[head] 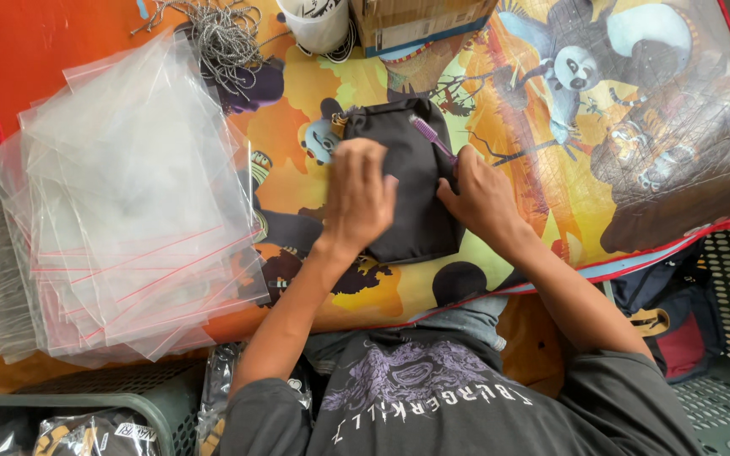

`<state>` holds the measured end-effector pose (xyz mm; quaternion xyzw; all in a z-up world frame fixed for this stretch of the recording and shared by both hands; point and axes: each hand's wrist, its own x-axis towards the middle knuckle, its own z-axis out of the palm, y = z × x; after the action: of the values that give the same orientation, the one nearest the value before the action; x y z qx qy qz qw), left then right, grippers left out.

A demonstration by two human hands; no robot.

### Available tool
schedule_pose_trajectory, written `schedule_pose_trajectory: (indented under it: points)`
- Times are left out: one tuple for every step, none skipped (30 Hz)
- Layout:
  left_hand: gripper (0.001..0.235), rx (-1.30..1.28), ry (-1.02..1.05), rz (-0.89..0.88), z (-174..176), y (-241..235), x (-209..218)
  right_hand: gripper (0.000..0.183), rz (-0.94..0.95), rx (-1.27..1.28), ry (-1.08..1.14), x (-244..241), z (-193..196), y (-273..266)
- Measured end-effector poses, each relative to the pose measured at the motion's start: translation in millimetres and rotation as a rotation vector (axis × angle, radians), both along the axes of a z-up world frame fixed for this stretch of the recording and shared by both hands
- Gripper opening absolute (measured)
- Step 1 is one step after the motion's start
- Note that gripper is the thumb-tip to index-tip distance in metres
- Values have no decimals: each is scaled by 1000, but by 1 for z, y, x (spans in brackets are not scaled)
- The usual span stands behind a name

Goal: The person uses a purple comb to brush the exterior of a black mesh pouch, then attaches a flower-shaped keychain to the zipper. They then pick up a clear plastic bag and brush it with the comb.

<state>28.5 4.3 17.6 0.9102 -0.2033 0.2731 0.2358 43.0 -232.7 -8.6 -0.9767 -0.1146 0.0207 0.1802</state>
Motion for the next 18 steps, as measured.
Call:
schedule_pose_trajectory:
  points:
    - [41, 0, -1, -3, 1, -4, -3, 39, -3, 0, -1, 5, 0, 0]
    - [45, -17, 100, -125, 2, -9, -9, 32, -19, 67, 13, 5, -1, -1]
    - [49, -35, 202, -247, 3, -13, -15, 26, -35, 134, 27, 6, -1, -2]
    - [49, -34, 201, -249, 3, -13, -14, 26, -37, 134, 26, 9, -4, -3]
    - [49, 23, 223, -234, 3, -12, -14, 26, -103, 255, 44, 12, -7, -5]
    - [50, 79, 246, -222, 3, -12, -14, 28, -172, 376, 63, 14, -10, -6]
    - [50, 80, 247, -227, 2, -13, -13, 28, -177, 376, 63, 15, -7, -9]
    - [52, 123, 245, -214, 0, -14, -12, 29, -202, 526, 148, 16, -4, -12]
    - [56, 167, 242, -200, -2, -15, -11, 31, -226, 676, 233, 17, -1, -14]
    - [56, 166, 242, -200, -4, -15, -11, 31, -225, 676, 233, 14, 17, -11]
    - [55, 162, 238, -201, -7, -15, -10, 26, -168, 456, 160, 10, 36, -8]
    - [53, 159, 241, -205, -9, -15, -11, 30, -113, 238, 93, 5, 53, -4]
    - [53, 160, 246, -207, -12, -14, -11, 30, -115, 239, 98, 4, 59, -9]
    - [57, 114, 258, -201, -15, -13, -10, 20, -39, 158, 71, 3, 65, -14]
    - [62, 68, 270, -194, -18, -12, -9, 19, 37, 77, 45, 2, 71, -19]
    - [62, 69, 273, -197, -18, -13, -9, 19, 34, 78, 47, 1, 71, -25]
    - [59, 59, 260, -186, -17, -13, -9, 18, 122, -50, -12, 0, 71, -30]
    - [56, 47, 246, -174, -17, -15, -10, 19, 211, -180, -71, -1, 71, -37]
